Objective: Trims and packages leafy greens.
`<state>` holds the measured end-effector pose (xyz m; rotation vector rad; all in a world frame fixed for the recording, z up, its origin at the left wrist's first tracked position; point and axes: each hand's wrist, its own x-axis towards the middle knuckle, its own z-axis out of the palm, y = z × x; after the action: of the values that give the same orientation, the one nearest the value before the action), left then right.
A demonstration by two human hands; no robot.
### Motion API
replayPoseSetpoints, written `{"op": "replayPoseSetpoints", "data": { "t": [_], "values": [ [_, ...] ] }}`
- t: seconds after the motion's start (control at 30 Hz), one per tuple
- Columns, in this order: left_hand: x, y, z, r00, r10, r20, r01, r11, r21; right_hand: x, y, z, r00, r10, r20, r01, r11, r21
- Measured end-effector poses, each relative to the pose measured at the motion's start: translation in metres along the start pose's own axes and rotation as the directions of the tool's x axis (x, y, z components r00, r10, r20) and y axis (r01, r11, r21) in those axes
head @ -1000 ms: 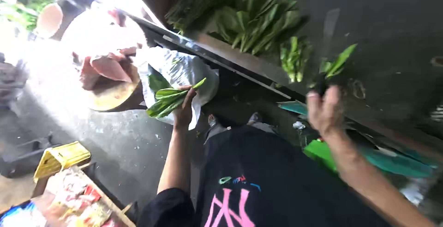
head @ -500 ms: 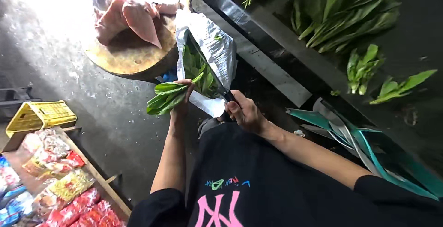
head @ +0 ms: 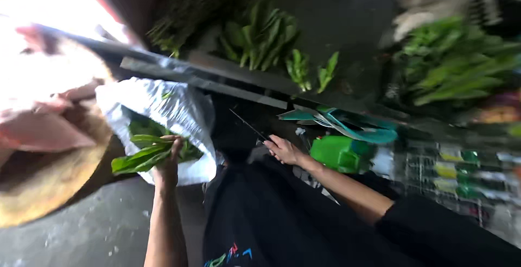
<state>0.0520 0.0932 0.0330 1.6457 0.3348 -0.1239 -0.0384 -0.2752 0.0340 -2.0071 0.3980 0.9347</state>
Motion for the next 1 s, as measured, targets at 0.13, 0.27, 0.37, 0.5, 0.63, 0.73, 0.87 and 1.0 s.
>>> {"op": "replayPoseSetpoints", "data": {
  "t": [0.13,0.27,0.37,0.5,0.63,0.73,0.87,1.0],
  "values": [
    [0.042,0.055,0.096,0.863,-0.332,0.381,0.05,0.806,0.59,-0.026,0.036,-0.026,0.972,0.036,-0.234,-0.007,0.993,0.121],
    [0.069,0.113,0.206,0.837,-0.247,0.489,-0.239,0.638,0.732,-0.053,0.078,-0.044,0.91,0.033,-0.413,0.061,0.975,0.212],
    [0.103,0.145,0.268,0.869,-0.083,0.489,-0.339,0.619,0.708,-0.074,0.111,-0.057,0.861,0.043,-0.506,0.106,0.959,0.261],
    [0.143,0.159,0.324,0.924,0.077,0.374,-0.359,0.508,0.783,-0.095,0.156,-0.084,0.836,0.141,-0.53,0.052,0.942,0.333],
    [0.114,0.149,0.357,0.924,0.17,0.343,-0.381,0.498,0.779,-0.109,0.206,-0.107,0.804,0.176,-0.568,0.059,0.927,0.37],
    [0.054,0.119,0.393,0.876,0.059,0.479,-0.435,0.525,0.731,-0.11,0.237,-0.123,0.773,0.193,-0.605,0.089,0.911,0.404],
    [0.03,0.071,0.442,0.928,-0.134,0.347,-0.213,0.574,0.791,-0.109,0.259,-0.157,0.802,0.175,-0.571,0.058,0.929,0.367],
    [0.039,0.065,0.469,0.933,-0.256,0.254,-0.114,0.459,0.881,-0.105,0.26,-0.182,0.797,0.16,-0.582,0.084,0.926,0.369]
  ]
}}
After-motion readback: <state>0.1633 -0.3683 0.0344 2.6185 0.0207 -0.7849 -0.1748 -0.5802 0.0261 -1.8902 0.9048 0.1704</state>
